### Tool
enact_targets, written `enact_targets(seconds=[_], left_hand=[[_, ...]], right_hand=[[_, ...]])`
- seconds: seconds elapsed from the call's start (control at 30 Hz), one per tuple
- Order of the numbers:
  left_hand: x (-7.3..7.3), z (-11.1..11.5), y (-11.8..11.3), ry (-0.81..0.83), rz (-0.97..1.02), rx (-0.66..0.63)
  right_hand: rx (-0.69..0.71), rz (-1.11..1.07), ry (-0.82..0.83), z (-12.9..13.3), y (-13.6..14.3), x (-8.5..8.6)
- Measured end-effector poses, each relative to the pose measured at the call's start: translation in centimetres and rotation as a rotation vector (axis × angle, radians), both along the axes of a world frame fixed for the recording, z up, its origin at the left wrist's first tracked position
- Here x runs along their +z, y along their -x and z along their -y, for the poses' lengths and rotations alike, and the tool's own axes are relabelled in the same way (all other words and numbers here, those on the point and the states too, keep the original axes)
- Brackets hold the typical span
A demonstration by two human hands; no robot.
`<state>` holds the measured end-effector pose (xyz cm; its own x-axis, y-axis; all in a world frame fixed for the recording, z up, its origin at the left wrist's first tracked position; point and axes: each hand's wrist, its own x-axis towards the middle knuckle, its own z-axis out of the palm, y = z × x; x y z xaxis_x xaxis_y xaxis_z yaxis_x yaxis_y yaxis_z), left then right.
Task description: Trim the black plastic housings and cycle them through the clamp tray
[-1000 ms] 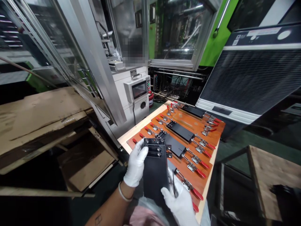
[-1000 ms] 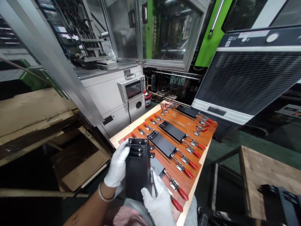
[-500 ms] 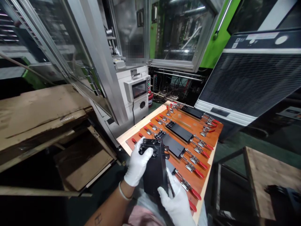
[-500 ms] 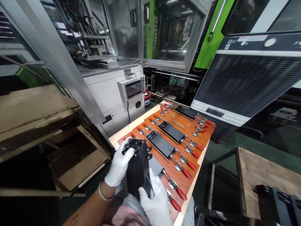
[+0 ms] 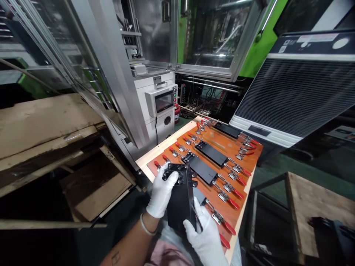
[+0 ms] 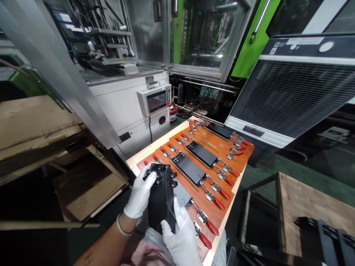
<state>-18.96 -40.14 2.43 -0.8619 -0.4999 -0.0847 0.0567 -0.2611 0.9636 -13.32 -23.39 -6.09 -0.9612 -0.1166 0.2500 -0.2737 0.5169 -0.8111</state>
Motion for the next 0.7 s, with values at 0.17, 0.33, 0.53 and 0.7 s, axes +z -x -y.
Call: enact_targets(seconds=[0.17, 0.33, 0.53, 0.7], left_hand=[[-0.5, 0.3, 0.1, -0.100, -0.025, -0.022], [-0.8, 1.1, -0.3, -0.695, 0.053, -0.397], [-1.6, 1.9, -1.3, -0.991, -0.001, -0.625], [-1.7, 2.1, -1.6, -1.015, -0.136, -0.650]], right_hand=[[-0.006, 0.200, 0.207, -0.2, 0.5, 1.2], [0.107, 0.513, 0.583, -0.1, 0.5, 2.5], [0.379, 0.606, 0.639, 0.8, 0.6, 7.3], [0.418, 0.611, 0.557, 1.7, 0.9, 8.6]])
